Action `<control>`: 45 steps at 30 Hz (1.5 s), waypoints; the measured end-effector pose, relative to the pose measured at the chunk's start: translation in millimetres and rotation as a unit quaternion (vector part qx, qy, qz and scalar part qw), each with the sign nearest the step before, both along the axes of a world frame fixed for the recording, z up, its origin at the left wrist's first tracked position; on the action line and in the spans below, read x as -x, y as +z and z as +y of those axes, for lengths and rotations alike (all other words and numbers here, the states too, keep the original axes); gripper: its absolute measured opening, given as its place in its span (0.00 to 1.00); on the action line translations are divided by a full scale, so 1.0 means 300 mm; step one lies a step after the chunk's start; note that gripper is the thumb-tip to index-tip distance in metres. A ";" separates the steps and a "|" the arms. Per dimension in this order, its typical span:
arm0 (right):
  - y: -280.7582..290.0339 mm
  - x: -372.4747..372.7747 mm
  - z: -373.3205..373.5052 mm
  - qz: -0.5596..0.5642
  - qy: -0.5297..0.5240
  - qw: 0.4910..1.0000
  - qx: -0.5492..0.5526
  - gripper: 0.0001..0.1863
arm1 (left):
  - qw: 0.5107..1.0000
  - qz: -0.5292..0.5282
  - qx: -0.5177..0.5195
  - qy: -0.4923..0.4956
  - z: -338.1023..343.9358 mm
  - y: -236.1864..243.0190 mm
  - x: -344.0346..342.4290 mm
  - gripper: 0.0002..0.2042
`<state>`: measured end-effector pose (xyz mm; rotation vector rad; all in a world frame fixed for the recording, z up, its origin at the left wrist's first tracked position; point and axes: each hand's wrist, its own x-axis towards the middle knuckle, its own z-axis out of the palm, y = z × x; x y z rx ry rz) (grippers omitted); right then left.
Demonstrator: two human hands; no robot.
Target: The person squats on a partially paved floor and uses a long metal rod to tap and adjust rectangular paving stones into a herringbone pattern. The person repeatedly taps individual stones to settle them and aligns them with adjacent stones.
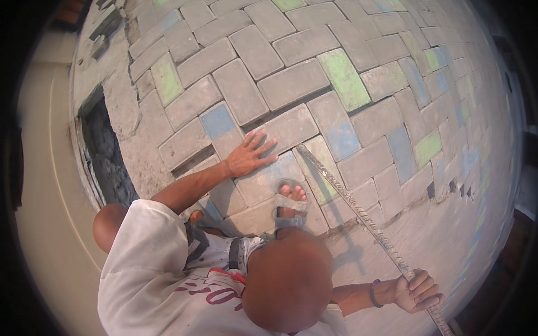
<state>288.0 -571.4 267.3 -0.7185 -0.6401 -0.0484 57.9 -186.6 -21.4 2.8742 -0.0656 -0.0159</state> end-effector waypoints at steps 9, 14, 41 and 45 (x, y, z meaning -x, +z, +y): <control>0.240 -0.184 0.650 -0.075 0.022 0.984 0.160 0.11 | 0.999 0.033 -0.028 -0.007 -0.004 0.027 -0.032 0.25; 0.248 -0.120 0.779 -0.096 0.134 0.973 0.158 0.04 | 0.998 0.035 -0.035 0.037 -0.022 0.032 0.003 0.21; 0.214 -0.077 0.754 -0.112 0.166 0.969 0.147 0.10 | 0.959 0.122 0.040 0.253 -0.022 0.114 -0.112 0.42; 0.206 -0.115 0.685 -0.095 0.148 0.974 0.140 0.09 | 0.953 0.152 0.042 0.257 -0.017 0.152 -0.155 0.44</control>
